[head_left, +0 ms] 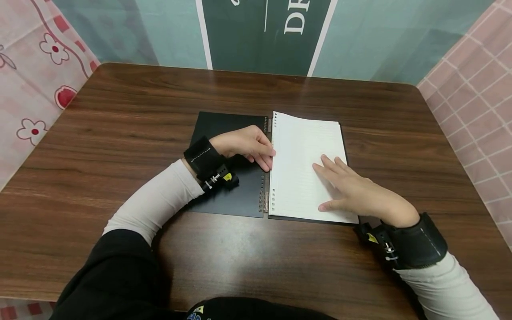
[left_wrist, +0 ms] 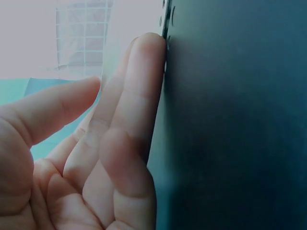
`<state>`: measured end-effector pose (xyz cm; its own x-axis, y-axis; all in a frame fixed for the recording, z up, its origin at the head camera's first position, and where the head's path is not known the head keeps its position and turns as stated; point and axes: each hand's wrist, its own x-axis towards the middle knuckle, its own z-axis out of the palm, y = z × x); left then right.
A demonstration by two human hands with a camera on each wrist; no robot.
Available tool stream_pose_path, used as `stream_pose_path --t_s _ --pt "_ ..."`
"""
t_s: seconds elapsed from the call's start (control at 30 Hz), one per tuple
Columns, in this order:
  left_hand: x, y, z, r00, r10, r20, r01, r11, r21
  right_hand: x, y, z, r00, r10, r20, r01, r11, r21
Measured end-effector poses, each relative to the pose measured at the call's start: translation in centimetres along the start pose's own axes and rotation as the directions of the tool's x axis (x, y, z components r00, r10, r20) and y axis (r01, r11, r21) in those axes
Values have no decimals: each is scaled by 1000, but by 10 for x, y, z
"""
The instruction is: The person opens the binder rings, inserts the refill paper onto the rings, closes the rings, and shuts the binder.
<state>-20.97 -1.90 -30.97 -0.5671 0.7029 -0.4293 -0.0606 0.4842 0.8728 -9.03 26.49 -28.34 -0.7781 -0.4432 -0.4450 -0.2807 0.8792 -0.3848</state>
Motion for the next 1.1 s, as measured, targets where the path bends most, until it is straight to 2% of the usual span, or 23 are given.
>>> stream_pose_path --t_s 0.37,1.1 --pt "-2 0 -1 1000 7 -28 -7 1000 13 -2 0 -1 1000 4 2 -4 1000 1" --pt "-5 -1 -7 1000 -2 -30 2 1000 -4 -2 1 -2 1000 -3 13 2 1000 13"
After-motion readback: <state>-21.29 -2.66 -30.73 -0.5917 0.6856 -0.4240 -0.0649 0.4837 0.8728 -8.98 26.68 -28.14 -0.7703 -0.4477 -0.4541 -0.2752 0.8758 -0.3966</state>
